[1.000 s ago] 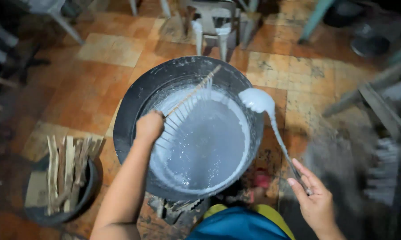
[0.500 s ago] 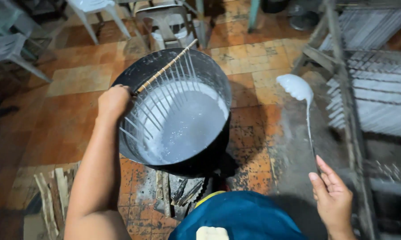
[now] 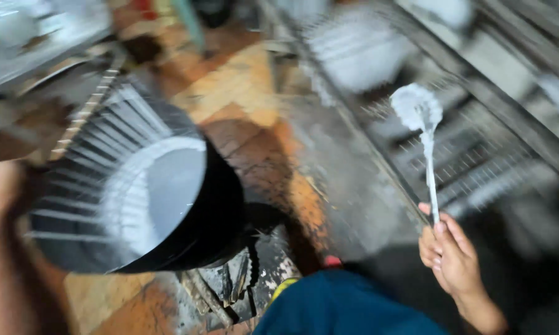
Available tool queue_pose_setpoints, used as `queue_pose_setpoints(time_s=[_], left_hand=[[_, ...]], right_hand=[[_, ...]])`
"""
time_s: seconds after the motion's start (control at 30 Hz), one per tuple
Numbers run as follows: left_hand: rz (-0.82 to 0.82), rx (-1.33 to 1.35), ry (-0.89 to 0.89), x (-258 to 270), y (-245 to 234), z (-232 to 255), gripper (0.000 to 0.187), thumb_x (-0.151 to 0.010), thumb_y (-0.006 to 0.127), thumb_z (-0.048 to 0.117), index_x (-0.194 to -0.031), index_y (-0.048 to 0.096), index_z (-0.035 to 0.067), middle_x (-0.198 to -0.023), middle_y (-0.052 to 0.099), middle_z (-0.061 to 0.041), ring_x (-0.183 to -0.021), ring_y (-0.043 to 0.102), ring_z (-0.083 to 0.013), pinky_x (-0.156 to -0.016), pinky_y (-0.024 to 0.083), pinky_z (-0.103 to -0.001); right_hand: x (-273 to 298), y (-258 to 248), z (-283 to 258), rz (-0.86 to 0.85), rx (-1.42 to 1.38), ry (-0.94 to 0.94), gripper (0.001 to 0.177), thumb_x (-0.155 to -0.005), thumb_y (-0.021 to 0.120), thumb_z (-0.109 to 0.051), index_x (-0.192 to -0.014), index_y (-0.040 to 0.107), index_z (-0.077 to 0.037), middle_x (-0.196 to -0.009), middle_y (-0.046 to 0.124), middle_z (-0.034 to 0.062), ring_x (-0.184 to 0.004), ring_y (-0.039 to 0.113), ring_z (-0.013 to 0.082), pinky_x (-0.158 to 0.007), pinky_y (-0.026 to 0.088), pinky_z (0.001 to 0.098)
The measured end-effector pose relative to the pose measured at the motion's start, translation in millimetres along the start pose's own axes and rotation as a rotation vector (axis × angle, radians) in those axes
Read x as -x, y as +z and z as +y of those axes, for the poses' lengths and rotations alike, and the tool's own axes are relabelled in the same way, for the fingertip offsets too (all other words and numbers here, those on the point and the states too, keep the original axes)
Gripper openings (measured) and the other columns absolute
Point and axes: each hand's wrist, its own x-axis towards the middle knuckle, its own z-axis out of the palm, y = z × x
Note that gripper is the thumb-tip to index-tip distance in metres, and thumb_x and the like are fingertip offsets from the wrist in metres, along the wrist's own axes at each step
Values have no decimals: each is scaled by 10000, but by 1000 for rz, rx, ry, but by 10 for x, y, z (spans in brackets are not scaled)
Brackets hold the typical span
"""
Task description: Dipping a rack of wicks into a vat of molten wax and using a ladle to manage the wax during the candle-making process.
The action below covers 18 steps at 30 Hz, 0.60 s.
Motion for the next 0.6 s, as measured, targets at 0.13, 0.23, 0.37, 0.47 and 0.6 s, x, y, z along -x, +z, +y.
queue_pose_setpoints(time_s=[0.13, 0.23, 0.37, 0.47, 0.6], left_hand=[[-127, -3, 170, -453, 316, 228, 401, -1062, 525, 39, -1453, 559, -42, -1483, 539, -303, -1359, 476, -426, -1117, 308, -509], [-235, -78, 294, -779, 515, 457, 344, -1027, 561, 113, -1346, 615, -5, -1368, 583, -257, -1264, 522, -391, -1054, 345, -481], [-301, -190, 381, -788, 735, 686, 285, -974, 621, 219, -1185, 701, 44, -1194, 652, -196, -1121, 593, -345, -958, 402, -444], [-347, -276, 427, -723, 831, 867, 273, -939, 666, 286, -1077, 760, 71, -1078, 700, -161, -1026, 640, -319, -894, 440, -423], [-370, -413, 479, -701, 924, 1194, 301, -885, 740, 379, -915, 852, 102, -903, 774, -116, -882, 714, -289, -798, 497, -398]], right_hand=[[782, -282, 3, 208, -50, -104, 437, -1094, 388, -237, -1476, 464, -38, -605, 256, -37, -452, 269, 83, -365, 188, 219], [1409, -269, -25, 361, -44, -217, 381, -1093, 423, -222, -1441, 474, -76, -610, 250, -40, -445, 265, 73, -368, 193, 208], [2110, -247, -45, 535, -25, -268, 356, -1100, 410, -197, -1444, 484, -139, -619, 256, -61, -464, 276, 51, -408, 205, 185], [2546, -217, -37, 612, -82, -280, 347, -1093, 429, -199, -1429, 508, -160, -616, 253, -65, -463, 276, 44, -406, 197, 182], [2988, -284, 17, 661, -142, -312, 359, -1076, 429, -195, -1425, 509, -166, -627, 262, -58, -462, 269, 47, -402, 187, 185]])
